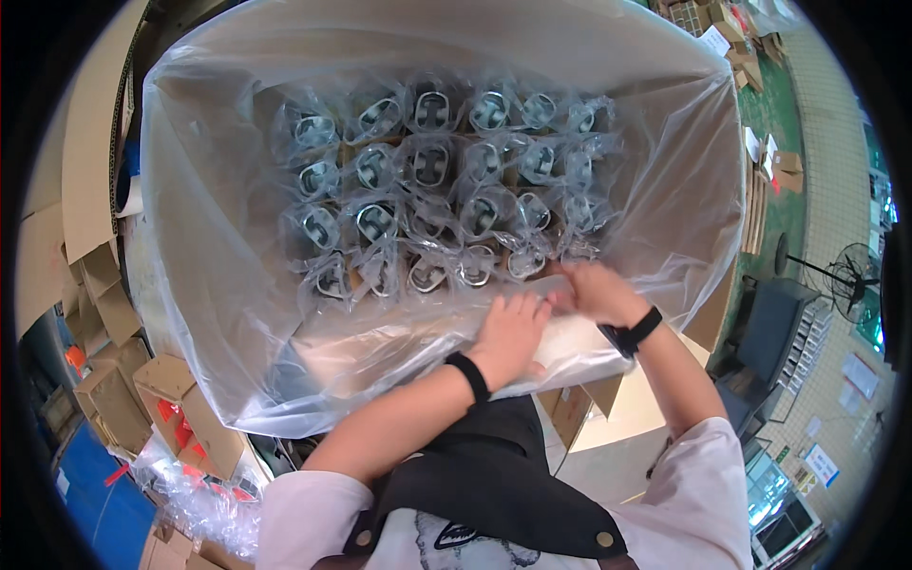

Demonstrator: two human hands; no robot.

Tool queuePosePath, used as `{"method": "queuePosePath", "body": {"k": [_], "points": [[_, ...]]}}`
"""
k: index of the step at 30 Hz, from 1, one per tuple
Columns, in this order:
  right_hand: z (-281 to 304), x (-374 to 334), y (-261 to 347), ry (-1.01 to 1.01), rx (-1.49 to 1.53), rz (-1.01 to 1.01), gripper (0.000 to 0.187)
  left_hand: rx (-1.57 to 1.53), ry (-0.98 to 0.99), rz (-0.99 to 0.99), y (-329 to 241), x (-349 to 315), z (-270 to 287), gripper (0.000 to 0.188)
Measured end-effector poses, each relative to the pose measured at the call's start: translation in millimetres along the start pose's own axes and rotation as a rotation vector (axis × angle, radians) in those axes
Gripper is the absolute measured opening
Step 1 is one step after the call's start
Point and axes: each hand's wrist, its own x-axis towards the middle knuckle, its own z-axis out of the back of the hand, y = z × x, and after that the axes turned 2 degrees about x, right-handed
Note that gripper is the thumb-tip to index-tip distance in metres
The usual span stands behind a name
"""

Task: The person places red plastic pieces into clear plastic-wrapped cups arranged in a large white bin. They repeatedly pick up red pieces from a nearby box and insert them into the cups one by one.

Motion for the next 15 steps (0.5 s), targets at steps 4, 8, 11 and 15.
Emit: {"method": "queuePosePath", "body": {"k": [4, 8, 11, 15], "points": [[5.3, -82.8, 5.5, 0.407, -0.239, 0.037, 0.036, -0.007, -0.109, -0.045, -17.1, 9.2, -33.1, 0.053], [75.6, -62.8, 50.6, 0.625, -0.195, 0.090, 0.022, -0.163, 0.031, -0.212, -18.7, 9.1, -21.6, 0.019], [80.1, 20.5, 73.3, 0.435, -0.255, 0.207, 0.017, -0.247, 0.104, -0.360, -36.8, 15.8, -25.5, 0.014], [-17.3, 90.1, 25.9, 0.460, -0.214, -0.056, 0.022, -0.403, 0.461, -0.394, -51.9, 5.6, 9.2, 0.016]]}}
